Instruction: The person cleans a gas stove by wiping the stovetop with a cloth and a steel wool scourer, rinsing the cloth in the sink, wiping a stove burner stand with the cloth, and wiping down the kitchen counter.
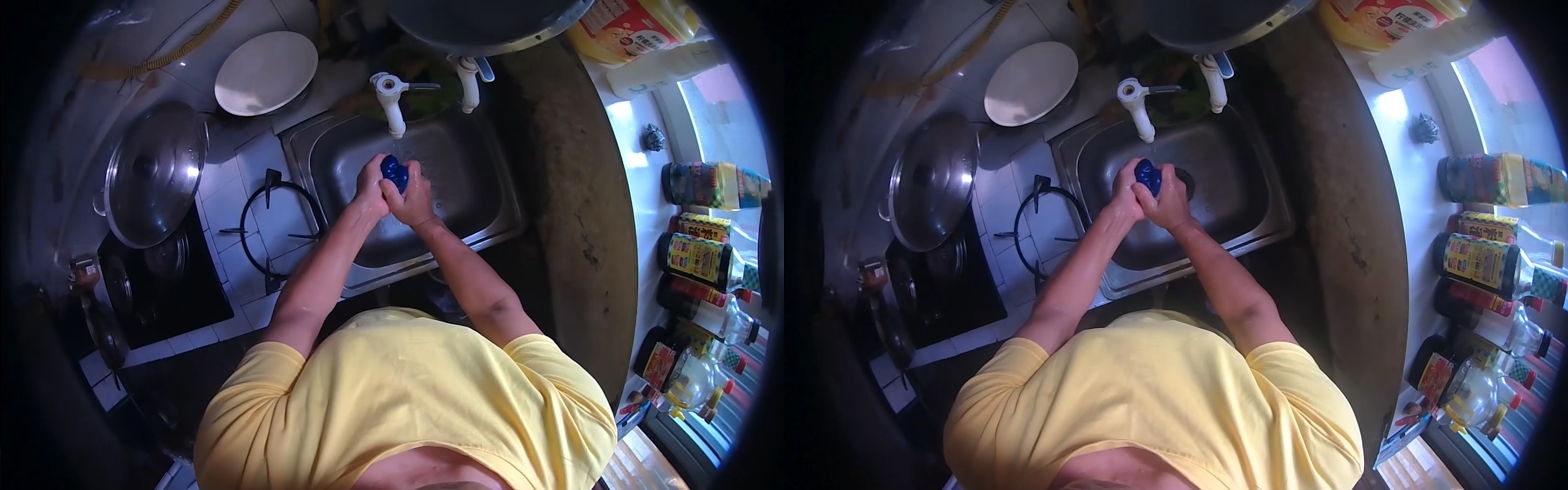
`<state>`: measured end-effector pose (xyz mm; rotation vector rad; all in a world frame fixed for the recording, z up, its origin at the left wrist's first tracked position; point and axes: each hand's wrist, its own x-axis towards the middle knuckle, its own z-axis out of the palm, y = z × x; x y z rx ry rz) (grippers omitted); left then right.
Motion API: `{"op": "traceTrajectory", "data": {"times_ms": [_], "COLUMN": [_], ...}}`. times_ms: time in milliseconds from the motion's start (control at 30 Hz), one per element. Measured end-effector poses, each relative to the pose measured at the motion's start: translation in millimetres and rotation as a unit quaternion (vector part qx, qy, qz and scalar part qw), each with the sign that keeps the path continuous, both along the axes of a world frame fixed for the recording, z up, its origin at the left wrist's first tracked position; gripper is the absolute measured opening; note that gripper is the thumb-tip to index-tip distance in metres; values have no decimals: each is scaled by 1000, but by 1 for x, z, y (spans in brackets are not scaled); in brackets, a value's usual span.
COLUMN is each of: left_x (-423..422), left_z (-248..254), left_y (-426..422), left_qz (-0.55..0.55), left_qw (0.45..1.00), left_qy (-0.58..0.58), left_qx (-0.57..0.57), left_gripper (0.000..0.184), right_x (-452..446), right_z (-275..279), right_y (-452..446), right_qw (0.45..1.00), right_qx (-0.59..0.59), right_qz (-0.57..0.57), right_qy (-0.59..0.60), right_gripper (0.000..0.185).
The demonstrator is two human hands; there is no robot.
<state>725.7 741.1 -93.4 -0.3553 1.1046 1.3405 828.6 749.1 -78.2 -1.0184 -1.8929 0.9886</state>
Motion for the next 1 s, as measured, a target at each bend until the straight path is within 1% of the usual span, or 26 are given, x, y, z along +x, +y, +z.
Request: {"op": "traceTrajectory", "data": {"times_ms": [33,100,200,267,300,333,367,400,433,467,500,533,567,600,633,667,700,733,767,800,833,867,900,933,967,1000], "left_x": [1,3,0,0,1,3,4,3,2,0,-15,-24,-31,-36,-36,-35,-34,-35,-36,-39,-42,-45,-48,-50,-52,-53], "left_z": [9,23,22,17,19,21,22,19,10,-3,-26,-21,-17,-14,-13,-12,-10,-11,-16,-22,-27,-31,-34,-33,-33,-27], "left_y": [-1,-1,0,1,0,-2,-4,-6,-7,-9,-13,-18,-24,-28,-26,-20,-14,-5,2,8,13,15,17,18,18,18], "left_qz": [-20,-22,-26,-28,-28,-51,-74,-75,-80,-84,-135,-130,-259,-386,-391,-357,-353,-345,-347,-358,-368,-368,-401,-435,-436,-480], "left_qw": [999,999,998,989,989,977,961,961,953,944,965,965,932,879,861,877,862,842,843,822,799,799,778,756,755,703], "left_qy": [28,25,31,137,136,200,263,263,278,292,211,211,249,281,326,321,358,394,391,413,436,435,449,461,461,513], "left_qx": [21,33,45,44,45,47,50,50,87,124,81,81,41,-1,4,4,68,133,132,162,193,193,178,164,166,110], "left_gripper": [19,18,18,20,20,18,17,17,15,13,5,5,9,18,45,64,68,73,73,69,66,66,57,49,49,35], "right_x": [0,-5,-18,-23,-27,-30,-28,-28,-29,-27,-19,-10,-7,-9,-10,-7,-8,-13,-16,-15,-12,-9,-4,-1,1,5], "right_z": [4,14,16,9,6,2,-1,-21,-57,-77,-72,-59,-48,-40,-34,-31,-27,-24,-21,-20,-18,-15,11,12,13,14], "right_y": [-1,3,11,19,27,32,38,45,55,64,70,79,84,86,87,86,86,88,90,93,96,100,98,99,101,103], "right_qw": [999,997,991,987,964,928,825,825,850,864,864,896,920,919,940,945,943,941,926,926,926,924,918,919,909,887], "right_qx": [-45,-73,-125,-151,-258,-363,-548,-548,-520,-485,-485,-412,-338,-340,-327,-312,-318,-274,-225,-228,-202,-175,-165,-165,-89,-12], "right_qz": [-10,-20,-42,-56,-68,-79,-35,-36,-79,-121,-120,-145,-170,-169,-50,67,64,159,255,254,287,319,305,302,301,298], "right_qy": [-4,-10,-7,-5,-5,-5,132,133,38,-57,-58,-82,-103,-103,-87,-71,-74,-119,-161,-162,-141,-119,-193,-192,-274,-354], "right_gripper": [41,39,39,41,41,43,46,46,45,45,45,42,40,40,36,33,33,31,32,32,32,32,35,35,37,38]}}
